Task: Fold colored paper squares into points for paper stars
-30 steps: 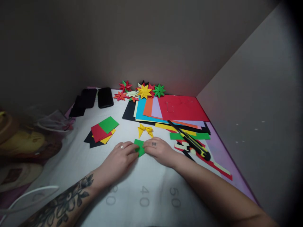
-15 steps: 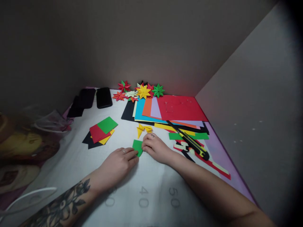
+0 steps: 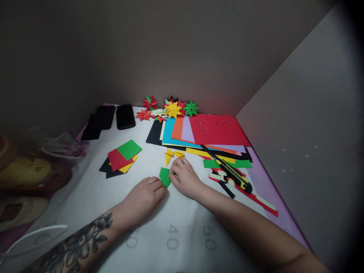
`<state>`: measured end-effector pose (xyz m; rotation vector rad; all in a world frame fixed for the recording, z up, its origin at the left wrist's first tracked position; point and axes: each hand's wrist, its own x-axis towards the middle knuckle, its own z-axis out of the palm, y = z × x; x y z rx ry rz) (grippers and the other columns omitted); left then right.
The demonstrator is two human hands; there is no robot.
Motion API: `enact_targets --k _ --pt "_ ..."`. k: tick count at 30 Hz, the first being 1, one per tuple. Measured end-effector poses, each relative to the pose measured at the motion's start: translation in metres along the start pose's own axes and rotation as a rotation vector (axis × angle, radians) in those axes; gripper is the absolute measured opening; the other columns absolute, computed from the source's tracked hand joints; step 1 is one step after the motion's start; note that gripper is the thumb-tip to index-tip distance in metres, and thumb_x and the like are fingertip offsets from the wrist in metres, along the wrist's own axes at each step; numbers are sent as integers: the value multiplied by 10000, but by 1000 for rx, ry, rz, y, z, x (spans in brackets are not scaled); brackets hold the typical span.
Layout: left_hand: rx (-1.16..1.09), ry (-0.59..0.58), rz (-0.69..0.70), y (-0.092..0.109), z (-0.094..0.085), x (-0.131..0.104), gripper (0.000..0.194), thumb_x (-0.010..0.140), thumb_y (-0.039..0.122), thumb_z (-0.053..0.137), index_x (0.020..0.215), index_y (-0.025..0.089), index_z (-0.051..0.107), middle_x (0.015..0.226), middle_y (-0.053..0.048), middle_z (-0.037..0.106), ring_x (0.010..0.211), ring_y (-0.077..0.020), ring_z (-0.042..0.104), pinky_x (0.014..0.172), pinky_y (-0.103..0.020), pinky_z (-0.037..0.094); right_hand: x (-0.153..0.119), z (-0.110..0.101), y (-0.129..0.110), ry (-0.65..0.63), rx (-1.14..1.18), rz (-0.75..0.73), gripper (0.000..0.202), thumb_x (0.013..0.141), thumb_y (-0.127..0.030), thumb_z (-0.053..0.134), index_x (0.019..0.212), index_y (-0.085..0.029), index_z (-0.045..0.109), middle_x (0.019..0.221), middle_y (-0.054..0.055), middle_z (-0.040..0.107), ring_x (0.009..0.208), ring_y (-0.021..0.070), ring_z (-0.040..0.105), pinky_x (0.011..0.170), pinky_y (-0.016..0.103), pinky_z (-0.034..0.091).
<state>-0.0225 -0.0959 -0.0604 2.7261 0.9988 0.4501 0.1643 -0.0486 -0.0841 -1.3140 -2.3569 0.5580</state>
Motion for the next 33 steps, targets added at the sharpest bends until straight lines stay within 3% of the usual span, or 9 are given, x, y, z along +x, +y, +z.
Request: enact_targets --k 4,15,28,33 --pt "86 -70 -21 2 3 2 282 876 98 466 1139 124 563 839 -74 618 810 -214 553 725 -368 499 0 1 1 11 -3 -16 68 806 -147 547 760 -182 583 921 69 555 930 224 453 832 376 406" --pt "44 -187 -105 10 -1 3 238 844 48 487 1044 120 593 885 -84 593 865 -215 513 757 -340 503 -1 3 -1 26 -1 18 61 797 -139 543 769 -179 580 940 68 557 961 226 452 853 381 394" --pt "151 -195 -119 13 6 2 260 844 43 442 1026 118 612 914 -89 607 846 -208 540 725 -330 516 -1 4 -2 46 -27 38 46 799 -163 567 804 -194 533 911 66 544 937 235 451 827 383 400" --pt "155 -147 -39 14 7 2 254 845 60 429 1009 101 619 1039 -126 630 886 -224 562 753 -372 510 0 7 0 109 -80 104 99 808 -170 579 837 -198 488 880 73 545 874 245 457 768 381 416"
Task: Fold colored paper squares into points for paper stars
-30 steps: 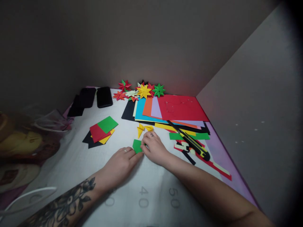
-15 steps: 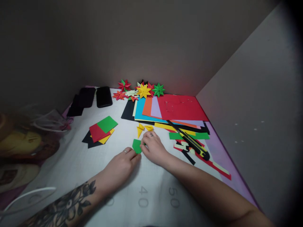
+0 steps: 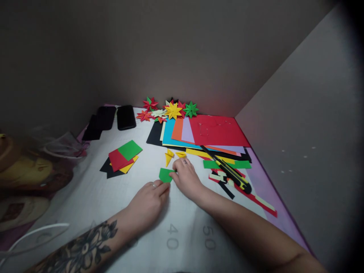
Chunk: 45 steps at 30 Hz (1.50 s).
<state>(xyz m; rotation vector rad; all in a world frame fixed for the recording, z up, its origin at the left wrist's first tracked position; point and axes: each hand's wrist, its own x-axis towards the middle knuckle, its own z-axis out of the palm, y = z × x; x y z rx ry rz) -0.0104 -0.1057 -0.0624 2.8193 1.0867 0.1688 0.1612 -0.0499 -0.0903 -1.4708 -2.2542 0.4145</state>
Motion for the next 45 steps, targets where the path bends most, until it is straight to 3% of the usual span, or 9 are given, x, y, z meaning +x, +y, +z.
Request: enact_targets --k 6,9,13,20,24,27,30,37,45 --pt "-14 -79 -7 6 -6 -4 240 757 19 459 930 104 603 1146 -166 621 843 -245 595 713 -405 503 -1 1 5 81 -128 19 98 851 -109 478 845 -193 528 877 110 558 858 262 473 713 380 431" --pt "7 -72 -25 9 -3 -6 259 753 -3 427 936 103 575 1175 -190 604 842 -246 612 709 -406 501 -8 -3 9 140 -35 -132 204 825 -42 452 904 -183 575 890 98 589 877 238 496 753 359 451" --pt "34 -83 -42 10 -4 -5 244 783 25 405 945 107 568 1149 -183 621 815 -245 624 677 -392 503 -21 -7 14 48 79 -481 274 795 -34 482 959 -194 632 964 72 657 848 200 536 743 326 484" --pt "43 -160 83 4 -17 -9 223 815 83 449 984 143 581 1092 -112 662 789 -218 632 661 -340 499 -25 -11 16 -19 58 -508 335 751 -4 487 982 -182 651 967 65 691 834 200 548 726 333 499" --pt "33 -94 -13 -11 -19 -12 432 817 39 411 1233 130 481 853 -74 699 700 -195 626 620 -308 497 -24 -14 16 -29 49 -515 350 764 -4 469 1009 -181 645 979 71 690 859 203 556 752 350 501" --pt "-14 10 -128 -24 -14 -13 519 799 12 401 1305 125 428 921 -101 701 854 -208 636 699 -317 518 -23 -15 16 -13 74 -544 358 776 2 451 1027 -170 640 987 80 688 892 204 571 782 362 505" --pt "-127 129 -132 -34 -5 -12 443 826 38 416 1242 161 510 1021 -90 695 958 -203 618 780 -334 518 -22 -15 17 6 101 -580 340 800 -10 441 1035 -155 640 1004 90 684 915 202 582 802 354 515" --pt "-377 370 -126 -44 15 -6 245 883 147 481 1061 195 642 910 -48 700 830 -160 616 747 -311 500 -18 -13 18 -13 95 -639 328 838 -38 433 1072 -155 632 1072 93 662 1016 194 569 885 351 506" --pt "-303 314 -104 -46 8 0 160 873 210 542 887 204 701 770 -42 624 743 -160 536 658 -282 442 -20 -12 20 -80 7 -633 317 863 -85 459 1095 -193 646 1114 96 644 1039 222 548 896 386 479"
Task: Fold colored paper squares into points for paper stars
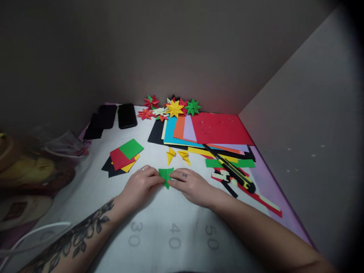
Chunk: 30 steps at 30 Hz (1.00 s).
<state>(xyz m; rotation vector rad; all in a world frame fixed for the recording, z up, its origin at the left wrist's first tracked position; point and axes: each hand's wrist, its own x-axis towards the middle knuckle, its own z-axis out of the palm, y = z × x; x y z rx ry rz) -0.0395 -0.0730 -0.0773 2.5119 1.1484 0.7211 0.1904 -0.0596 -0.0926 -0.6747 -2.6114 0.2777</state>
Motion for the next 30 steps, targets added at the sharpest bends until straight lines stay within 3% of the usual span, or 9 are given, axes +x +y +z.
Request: enact_targets --k 8,14,17,22,24,30 --pt "-15 -65 -3 -9 -3 10 123 843 224 585 852 215 708 903 -60 589 874 -185 514 768 -318 429 -1 -5 0 -97 35 16 300 916 -162 449 1147 -267 608 1214 66 595 1128 224 482 936 428 423" --pt "-64 -146 84 -13 -6 12 174 889 228 528 867 217 700 869 -39 655 886 -165 545 808 -309 420 11 -11 -4 -79 142 138 352 848 -123 516 1197 -170 537 1258 87 562 1210 232 400 1022 428 366" --pt "-44 -144 132 -18 -6 11 191 893 193 511 887 223 699 870 -30 680 889 -157 561 808 -303 418 20 -12 -5 -110 160 152 399 829 -136 550 1225 -159 511 1178 95 593 1175 236 417 1008 428 370" --pt "66 -169 128 -17 -10 7 236 890 143 485 978 240 682 983 -25 692 983 -184 559 839 -345 408 19 -7 -1 -41 128 102 130 867 -179 530 942 -196 635 920 71 620 989 206 499 914 390 406" --pt "98 -220 131 -12 -14 5 253 891 142 483 1038 244 661 1058 -31 681 1032 -202 549 856 -366 412 16 -7 0 -7 115 79 149 885 -174 500 841 -201 639 843 58 615 897 188 514 848 356 424" --pt "130 -370 226 0 -23 -3 318 890 154 496 1169 273 592 1260 -66 595 1175 -237 502 919 -406 421 11 -7 3 -3 171 47 165 884 -151 494 834 -195 645 840 58 625 826 169 529 769 310 437"
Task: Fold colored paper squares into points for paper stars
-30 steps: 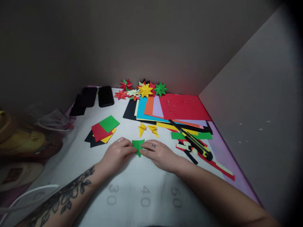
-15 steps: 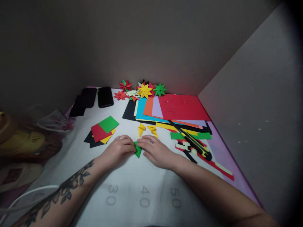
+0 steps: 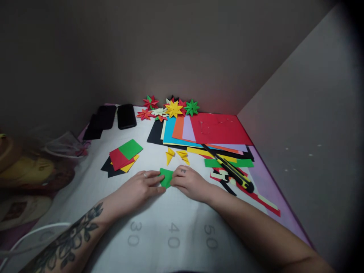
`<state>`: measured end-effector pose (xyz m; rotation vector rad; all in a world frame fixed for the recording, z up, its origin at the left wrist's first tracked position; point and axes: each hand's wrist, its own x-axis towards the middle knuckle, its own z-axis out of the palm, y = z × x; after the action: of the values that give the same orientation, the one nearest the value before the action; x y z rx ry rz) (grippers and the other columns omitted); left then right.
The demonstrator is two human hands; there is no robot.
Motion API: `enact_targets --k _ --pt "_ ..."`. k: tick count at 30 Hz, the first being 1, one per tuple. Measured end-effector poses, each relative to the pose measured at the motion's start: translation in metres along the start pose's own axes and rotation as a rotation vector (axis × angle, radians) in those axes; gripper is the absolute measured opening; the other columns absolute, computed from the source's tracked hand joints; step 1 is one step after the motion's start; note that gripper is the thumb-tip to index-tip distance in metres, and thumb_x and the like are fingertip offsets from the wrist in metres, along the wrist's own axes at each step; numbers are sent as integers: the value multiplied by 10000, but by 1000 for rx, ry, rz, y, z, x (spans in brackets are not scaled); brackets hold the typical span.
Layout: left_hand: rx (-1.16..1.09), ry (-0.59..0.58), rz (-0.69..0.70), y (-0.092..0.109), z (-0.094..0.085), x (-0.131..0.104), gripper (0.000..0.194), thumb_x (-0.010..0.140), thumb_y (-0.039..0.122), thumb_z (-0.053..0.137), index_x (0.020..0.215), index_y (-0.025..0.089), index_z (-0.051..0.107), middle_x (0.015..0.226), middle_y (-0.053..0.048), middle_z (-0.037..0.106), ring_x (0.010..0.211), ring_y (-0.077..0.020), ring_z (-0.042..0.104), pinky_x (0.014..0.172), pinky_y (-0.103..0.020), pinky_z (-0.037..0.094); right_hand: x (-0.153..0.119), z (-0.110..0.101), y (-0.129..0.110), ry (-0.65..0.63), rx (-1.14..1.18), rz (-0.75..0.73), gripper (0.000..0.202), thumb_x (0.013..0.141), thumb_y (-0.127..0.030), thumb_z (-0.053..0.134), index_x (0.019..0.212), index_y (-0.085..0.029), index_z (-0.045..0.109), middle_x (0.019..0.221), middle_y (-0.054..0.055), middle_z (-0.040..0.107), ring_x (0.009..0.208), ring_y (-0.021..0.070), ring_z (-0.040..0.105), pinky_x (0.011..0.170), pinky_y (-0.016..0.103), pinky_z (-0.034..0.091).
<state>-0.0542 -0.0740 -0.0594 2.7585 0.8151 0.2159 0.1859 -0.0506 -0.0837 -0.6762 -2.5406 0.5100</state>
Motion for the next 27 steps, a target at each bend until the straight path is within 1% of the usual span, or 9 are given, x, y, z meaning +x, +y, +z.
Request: enact_targets --k 4,7,11,14,18,24,27 --pt "42 -57 -15 4 0 -4 352 877 133 504 1192 272 576 1302 -83 563 1224 -274 477 902 -417 431 5 1 0 -22 71 133 105 866 -179 553 817 -184 646 828 52 609 852 175 521 798 313 431" --pt "57 -90 -39 7 -1 -4 347 872 124 503 1177 266 586 1308 -93 558 1238 -286 469 880 -413 437 11 2 -1 -29 85 247 104 856 -186 575 773 -180 637 809 39 591 846 172 512 809 312 418" --pt "55 -86 -68 13 -4 -2 330 863 119 511 1147 259 606 1285 -91 577 1230 -284 480 881 -417 432 15 6 -4 -11 50 345 128 868 -185 545 754 -175 605 823 33 574 847 170 499 815 317 400" --pt "49 -81 -85 17 -6 -1 303 854 131 526 1118 243 625 1264 -94 592 1211 -287 497 894 -430 427 17 10 -7 6 13 403 99 852 -178 549 763 -178 592 838 36 565 861 180 488 803 320 394" --pt "6 -52 -104 19 -7 0 284 855 134 518 1093 228 642 1253 -95 600 1200 -271 505 905 -424 424 20 14 -10 21 -24 448 76 831 -162 555 763 -181 585 844 39 558 869 190 479 791 319 388" --pt "37 -92 -115 20 -7 0 286 860 145 518 1106 229 637 1279 -106 578 1207 -294 496 900 -454 434 22 16 -12 11 -76 479 63 823 -177 558 764 -182 579 854 42 565 873 194 475 774 312 380" --pt "17 -59 -107 21 -8 1 254 872 152 508 1074 217 648 1254 -98 596 1167 -271 527 891 -440 448 22 17 -13 2 -96 488 62 821 -183 561 763 -182 582 856 45 568 875 198 476 773 315 379"
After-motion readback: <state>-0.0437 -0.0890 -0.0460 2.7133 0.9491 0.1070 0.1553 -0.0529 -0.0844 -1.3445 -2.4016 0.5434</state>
